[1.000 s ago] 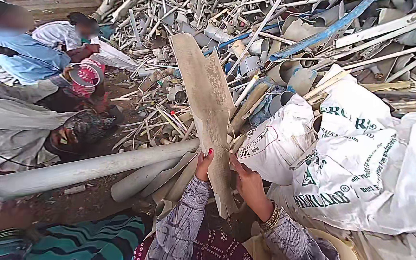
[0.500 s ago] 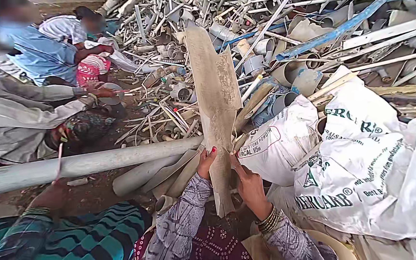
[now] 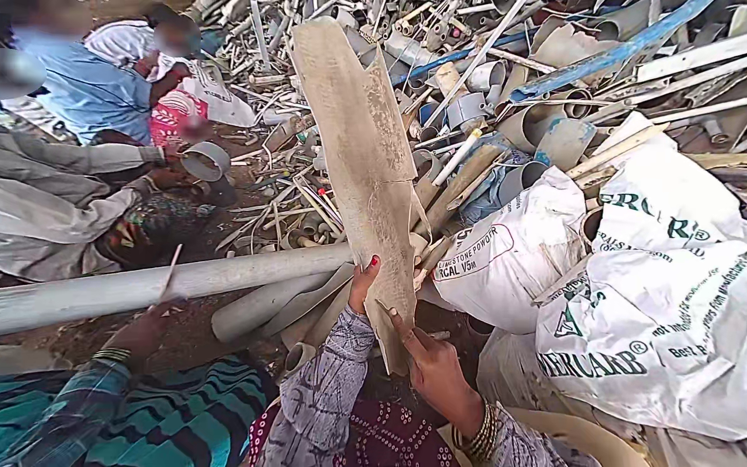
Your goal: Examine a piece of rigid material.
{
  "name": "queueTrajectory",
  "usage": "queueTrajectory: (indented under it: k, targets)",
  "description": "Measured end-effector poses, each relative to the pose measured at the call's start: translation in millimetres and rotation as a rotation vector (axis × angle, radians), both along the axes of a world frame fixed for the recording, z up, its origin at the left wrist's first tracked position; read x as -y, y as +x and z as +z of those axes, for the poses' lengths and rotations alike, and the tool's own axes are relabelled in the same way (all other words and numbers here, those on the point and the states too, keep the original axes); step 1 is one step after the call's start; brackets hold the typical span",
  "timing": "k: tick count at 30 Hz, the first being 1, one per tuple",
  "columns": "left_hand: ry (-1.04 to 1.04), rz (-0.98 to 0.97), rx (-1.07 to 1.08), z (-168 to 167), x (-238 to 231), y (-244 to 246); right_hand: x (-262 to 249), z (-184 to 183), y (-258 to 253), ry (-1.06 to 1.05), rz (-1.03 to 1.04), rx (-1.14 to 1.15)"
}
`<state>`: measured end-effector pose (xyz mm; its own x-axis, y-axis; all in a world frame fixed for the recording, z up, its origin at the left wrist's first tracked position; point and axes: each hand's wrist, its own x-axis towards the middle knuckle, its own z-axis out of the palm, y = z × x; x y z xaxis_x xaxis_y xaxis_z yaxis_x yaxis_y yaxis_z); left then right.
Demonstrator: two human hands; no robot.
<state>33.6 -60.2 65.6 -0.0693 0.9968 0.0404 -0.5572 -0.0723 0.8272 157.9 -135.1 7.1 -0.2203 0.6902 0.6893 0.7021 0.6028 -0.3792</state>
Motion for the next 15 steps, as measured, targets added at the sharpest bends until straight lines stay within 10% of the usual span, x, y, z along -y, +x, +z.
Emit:
queueTrajectory:
  k: [15]
  targets:
    - [-0.008,-0.084,-0.017,-10,1,-1,4,-2,-2,-0.005,0.064,-0.068]
